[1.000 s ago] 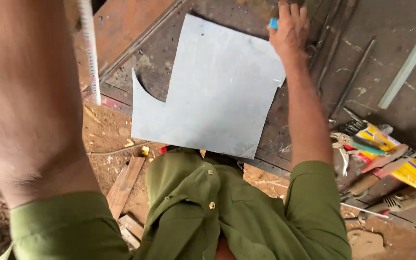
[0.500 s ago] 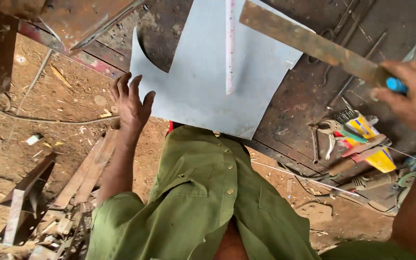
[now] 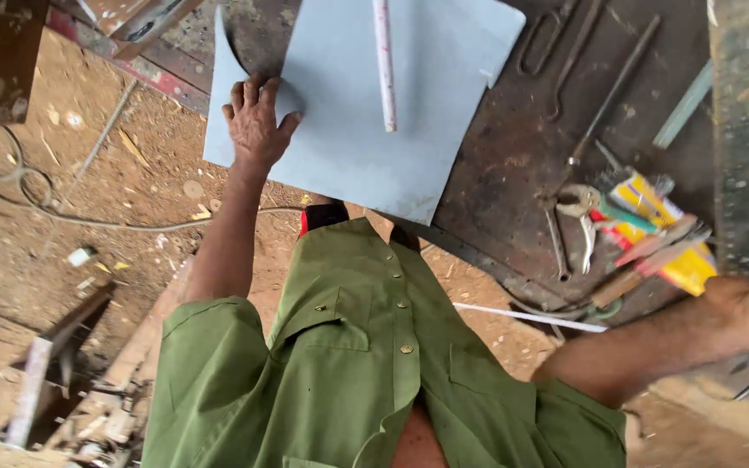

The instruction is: The person measures and marks a rectangular metal sheet using a tape measure, a square ruler, and a blue marker. They draw straight lines and a curved cutout on the sheet's surface.

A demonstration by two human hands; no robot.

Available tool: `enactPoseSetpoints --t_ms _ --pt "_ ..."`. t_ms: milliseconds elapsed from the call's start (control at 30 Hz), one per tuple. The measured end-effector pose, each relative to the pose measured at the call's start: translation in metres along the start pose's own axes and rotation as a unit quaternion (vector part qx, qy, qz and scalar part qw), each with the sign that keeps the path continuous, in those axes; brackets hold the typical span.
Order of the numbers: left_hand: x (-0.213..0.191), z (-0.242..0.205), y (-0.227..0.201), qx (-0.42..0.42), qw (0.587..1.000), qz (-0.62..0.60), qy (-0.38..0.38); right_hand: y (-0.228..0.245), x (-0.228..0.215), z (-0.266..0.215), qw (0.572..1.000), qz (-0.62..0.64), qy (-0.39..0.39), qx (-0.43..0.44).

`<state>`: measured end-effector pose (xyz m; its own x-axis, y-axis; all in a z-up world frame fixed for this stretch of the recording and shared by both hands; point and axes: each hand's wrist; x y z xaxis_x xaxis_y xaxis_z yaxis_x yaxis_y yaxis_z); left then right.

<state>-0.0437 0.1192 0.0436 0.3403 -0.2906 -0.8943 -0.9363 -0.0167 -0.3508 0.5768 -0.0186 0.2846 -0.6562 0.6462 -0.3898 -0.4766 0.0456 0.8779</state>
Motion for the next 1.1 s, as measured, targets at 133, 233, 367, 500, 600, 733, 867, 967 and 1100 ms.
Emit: enactPoseSetpoints --t_ms 133,233,367,500,600,733,867,967,1100 --pt "0.021 -0.001 -0.015 0.071 0.992 -0.035 -0.096 0.034 0.002 -0.064 0.968 0.179 -0.161 0.074" --pt "0.038 -0.002 -0.041 0.118 0.988 -0.045 -0.091 0.002 -0.009 -0.128 0.980 -0.007 -0.198 0.006" --pt "0.060 0.001 -0.071 0.145 0.981 -0.101 -0.077 -0.041 0.034 -0.200 0.749 0.646 -0.067 0.132" --pt "0.050 0.015 -0.110 0.408 0.874 -0.225 -0.139 0.013 0.161 -0.225 0.980 -0.099 -0.001 -0.172" --pt "0.038 0.067 -0.106 0.575 0.799 -0.120 -0.124 -0.026 0.227 -0.294 0.935 -0.255 0.121 -0.216" --pt "-0.044 0.103 -0.012 0.623 0.767 -0.138 -0.064 0.018 0.271 -0.331 0.879 -0.338 0.187 -0.280" --pt "-0.149 0.084 0.067 0.543 0.836 0.065 -0.035 0.005 0.284 -0.358 0.832 -0.419 0.195 -0.306" --pt "-0.145 0.074 0.077 0.517 0.853 0.071 0.004 -0.032 0.296 -0.385 0.833 -0.446 0.220 -0.244" --pt "-0.061 0.048 -0.076 0.563 0.826 -0.023 0.038 -0.040 0.286 -0.411 0.863 -0.369 0.321 -0.129"
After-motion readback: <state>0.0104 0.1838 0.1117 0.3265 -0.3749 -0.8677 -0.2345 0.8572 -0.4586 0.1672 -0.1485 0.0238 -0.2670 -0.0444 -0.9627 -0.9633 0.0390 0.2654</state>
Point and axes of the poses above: each hand's wrist, its own z-axis towards the middle knuckle, its own x-axis out of the palm, y = z × x, and after that the axes turned 11 degrees about -z, right-handed
